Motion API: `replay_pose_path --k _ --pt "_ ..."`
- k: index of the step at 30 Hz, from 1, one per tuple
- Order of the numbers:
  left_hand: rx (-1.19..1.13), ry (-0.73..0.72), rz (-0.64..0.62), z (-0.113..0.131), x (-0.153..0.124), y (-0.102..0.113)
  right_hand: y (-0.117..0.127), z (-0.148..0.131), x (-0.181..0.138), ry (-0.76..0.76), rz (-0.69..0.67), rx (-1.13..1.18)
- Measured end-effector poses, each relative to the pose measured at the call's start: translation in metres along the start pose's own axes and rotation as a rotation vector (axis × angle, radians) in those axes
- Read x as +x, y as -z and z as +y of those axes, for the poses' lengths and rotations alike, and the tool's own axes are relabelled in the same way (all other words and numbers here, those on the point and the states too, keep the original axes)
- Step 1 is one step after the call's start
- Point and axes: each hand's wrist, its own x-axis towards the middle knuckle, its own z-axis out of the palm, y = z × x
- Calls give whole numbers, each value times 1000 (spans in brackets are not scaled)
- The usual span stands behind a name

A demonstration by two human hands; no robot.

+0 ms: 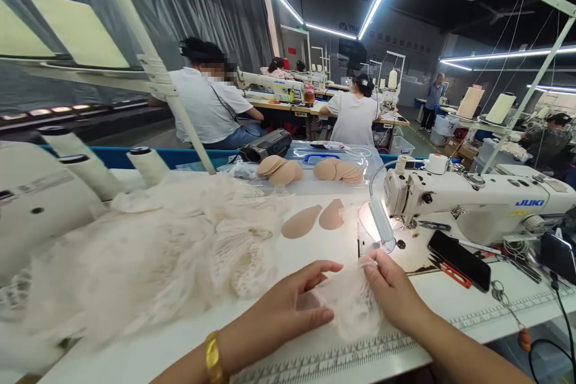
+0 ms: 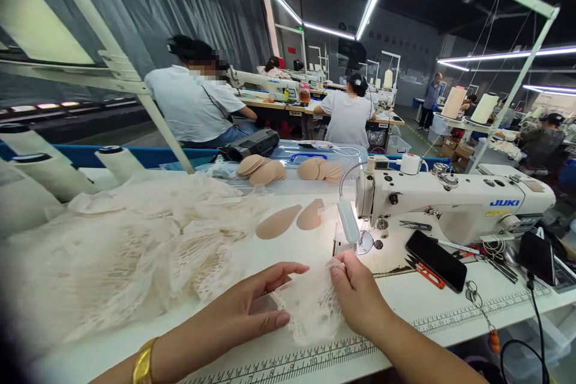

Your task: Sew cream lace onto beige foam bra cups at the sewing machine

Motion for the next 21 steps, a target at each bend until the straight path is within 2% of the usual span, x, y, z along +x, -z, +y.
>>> replay_pose_path --k 3,5,9,12,15,18,21 --pt "-199 110 166 -1 -6 -7 7 1 1 -101 -117 159" --pt "-294 155 221 5 -6 -12 7 0 -1 -75 -152 184" --pt "-381 184 287 14 -3 -20 2 0 -3 74 -9 23" --pt "-386 183 340 14 -2 -22 -1 2 -1 81 55 -9" --pt "-317 97 412 10 -3 -22 -1 1 1 63 61 44" --pt "-275 65 348 5 -5 -22 -1 -2 3 19 59 222" --pt "-213 164 141 5 -3 -15 -2 -3 9 -58 77 399"
